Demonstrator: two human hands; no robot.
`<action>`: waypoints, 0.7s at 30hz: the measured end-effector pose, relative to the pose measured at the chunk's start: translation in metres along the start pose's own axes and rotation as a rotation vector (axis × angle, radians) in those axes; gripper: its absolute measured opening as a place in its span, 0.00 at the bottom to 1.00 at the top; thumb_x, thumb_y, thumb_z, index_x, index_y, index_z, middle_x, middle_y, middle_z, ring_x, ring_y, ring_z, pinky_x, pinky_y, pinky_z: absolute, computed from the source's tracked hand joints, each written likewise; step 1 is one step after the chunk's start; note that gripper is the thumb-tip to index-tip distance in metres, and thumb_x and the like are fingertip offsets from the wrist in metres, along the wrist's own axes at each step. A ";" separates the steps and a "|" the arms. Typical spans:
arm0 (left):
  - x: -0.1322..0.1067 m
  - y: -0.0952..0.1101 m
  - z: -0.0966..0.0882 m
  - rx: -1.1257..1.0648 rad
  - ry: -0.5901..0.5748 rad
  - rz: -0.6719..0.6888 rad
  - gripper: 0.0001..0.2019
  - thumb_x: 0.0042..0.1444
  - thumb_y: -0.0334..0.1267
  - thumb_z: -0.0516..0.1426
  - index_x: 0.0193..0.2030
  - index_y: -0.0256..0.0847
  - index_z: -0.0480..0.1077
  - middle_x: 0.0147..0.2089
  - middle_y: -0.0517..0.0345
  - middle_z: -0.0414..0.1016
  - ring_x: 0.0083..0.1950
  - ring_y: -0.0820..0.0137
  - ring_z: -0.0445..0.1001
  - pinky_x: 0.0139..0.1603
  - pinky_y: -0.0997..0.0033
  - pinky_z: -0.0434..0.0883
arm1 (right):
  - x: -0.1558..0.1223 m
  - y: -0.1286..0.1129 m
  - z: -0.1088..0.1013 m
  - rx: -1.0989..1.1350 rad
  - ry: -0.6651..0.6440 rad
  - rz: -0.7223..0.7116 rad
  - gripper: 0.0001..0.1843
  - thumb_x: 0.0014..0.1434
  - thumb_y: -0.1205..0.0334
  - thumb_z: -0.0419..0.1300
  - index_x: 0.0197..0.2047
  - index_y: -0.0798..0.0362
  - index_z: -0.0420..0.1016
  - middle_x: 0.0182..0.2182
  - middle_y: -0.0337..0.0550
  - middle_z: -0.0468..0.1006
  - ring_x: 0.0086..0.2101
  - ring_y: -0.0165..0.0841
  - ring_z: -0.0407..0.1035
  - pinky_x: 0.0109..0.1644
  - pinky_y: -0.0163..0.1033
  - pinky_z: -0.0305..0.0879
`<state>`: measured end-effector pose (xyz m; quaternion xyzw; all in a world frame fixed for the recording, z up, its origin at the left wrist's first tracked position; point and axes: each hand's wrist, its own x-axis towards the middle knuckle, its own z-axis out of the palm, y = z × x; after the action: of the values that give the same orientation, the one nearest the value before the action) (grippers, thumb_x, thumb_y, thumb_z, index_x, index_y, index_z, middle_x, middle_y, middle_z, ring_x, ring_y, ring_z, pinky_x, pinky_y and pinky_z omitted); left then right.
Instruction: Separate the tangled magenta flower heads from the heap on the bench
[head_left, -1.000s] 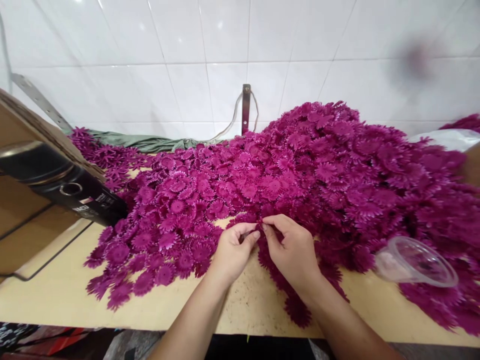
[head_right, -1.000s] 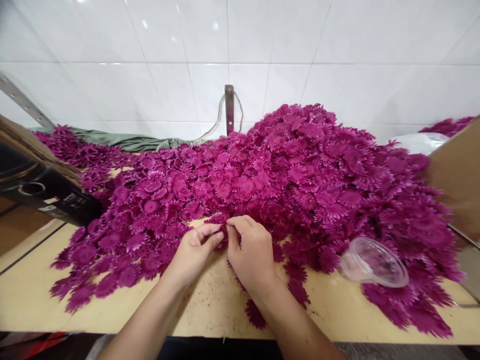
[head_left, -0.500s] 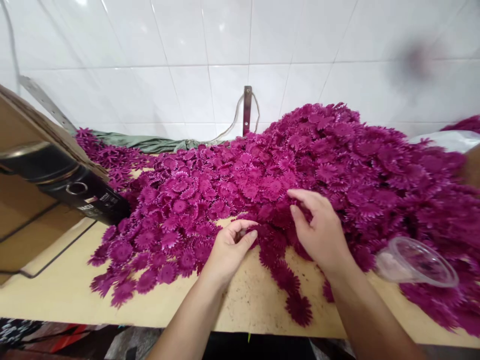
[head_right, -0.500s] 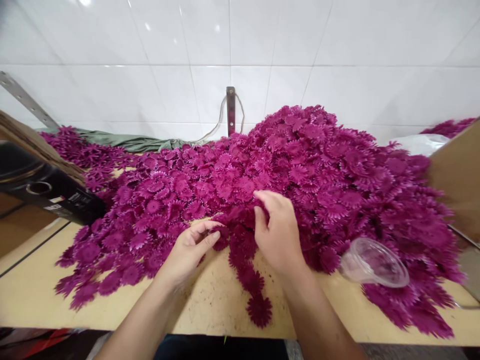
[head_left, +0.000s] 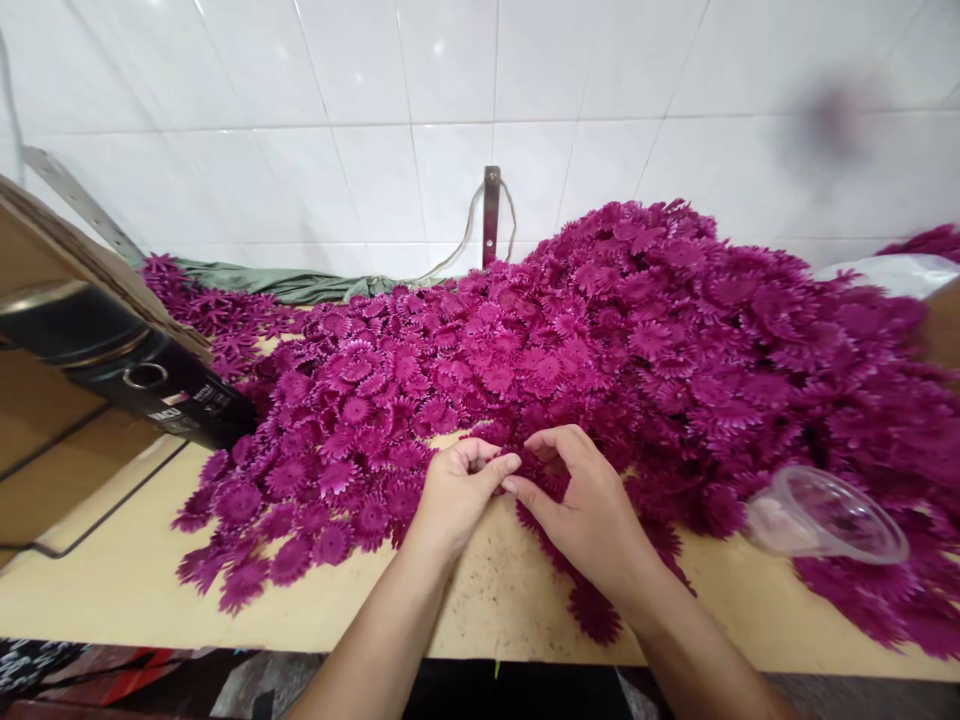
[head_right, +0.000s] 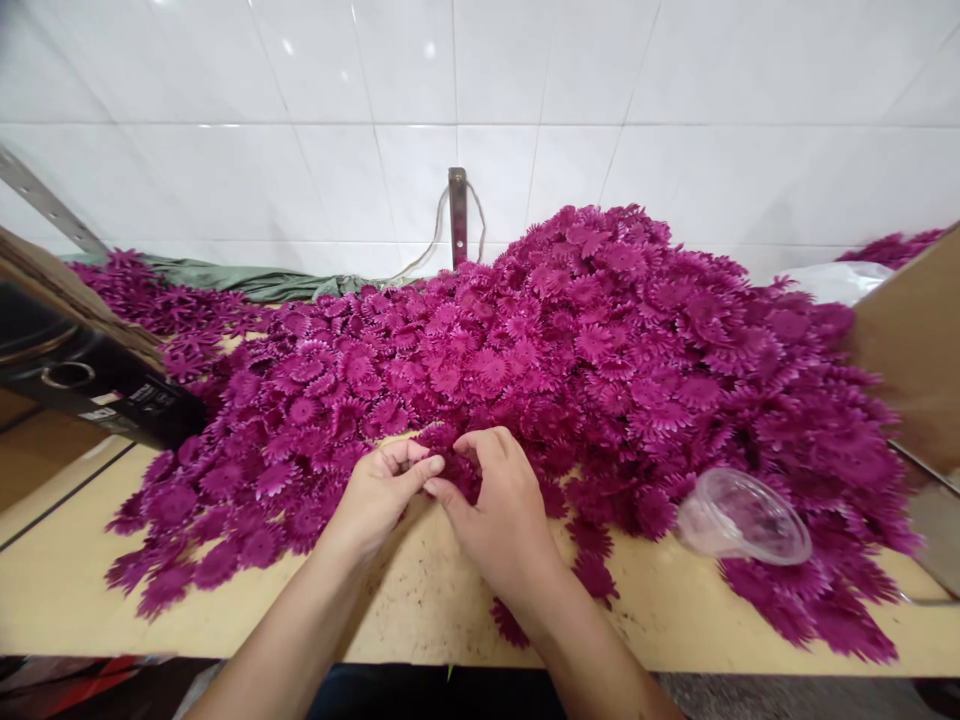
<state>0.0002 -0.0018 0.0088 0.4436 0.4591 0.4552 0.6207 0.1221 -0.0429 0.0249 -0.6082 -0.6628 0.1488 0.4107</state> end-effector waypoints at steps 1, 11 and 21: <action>0.001 0.001 0.000 0.016 0.003 0.010 0.11 0.35 0.38 0.63 0.16 0.36 0.66 0.15 0.66 0.64 0.19 0.79 0.59 0.22 0.78 0.57 | 0.001 0.000 0.000 0.017 -0.013 0.011 0.08 0.50 0.64 0.60 0.35 0.54 0.67 0.33 0.44 0.70 0.36 0.36 0.65 0.40 0.43 0.63; -0.004 0.000 0.000 0.025 -0.070 0.083 0.08 0.40 0.39 0.61 0.23 0.36 0.69 0.21 0.64 0.66 0.24 0.77 0.62 0.27 0.77 0.60 | 0.012 0.005 0.004 0.184 -0.041 0.048 0.04 0.52 0.67 0.53 0.27 0.53 0.66 0.23 0.37 0.71 0.27 0.29 0.65 0.32 0.35 0.61; -0.009 0.004 -0.012 0.021 0.028 0.131 0.06 0.39 0.35 0.62 0.23 0.37 0.68 0.23 0.64 0.68 0.27 0.76 0.64 0.31 0.76 0.62 | 0.057 0.045 -0.040 -0.126 0.457 0.083 0.11 0.46 0.64 0.58 0.36 0.54 0.68 0.36 0.51 0.72 0.35 0.40 0.68 0.40 0.48 0.65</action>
<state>-0.0139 -0.0084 0.0121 0.4727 0.4426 0.4962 0.5783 0.1860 0.0074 0.0392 -0.6771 -0.5352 -0.0174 0.5048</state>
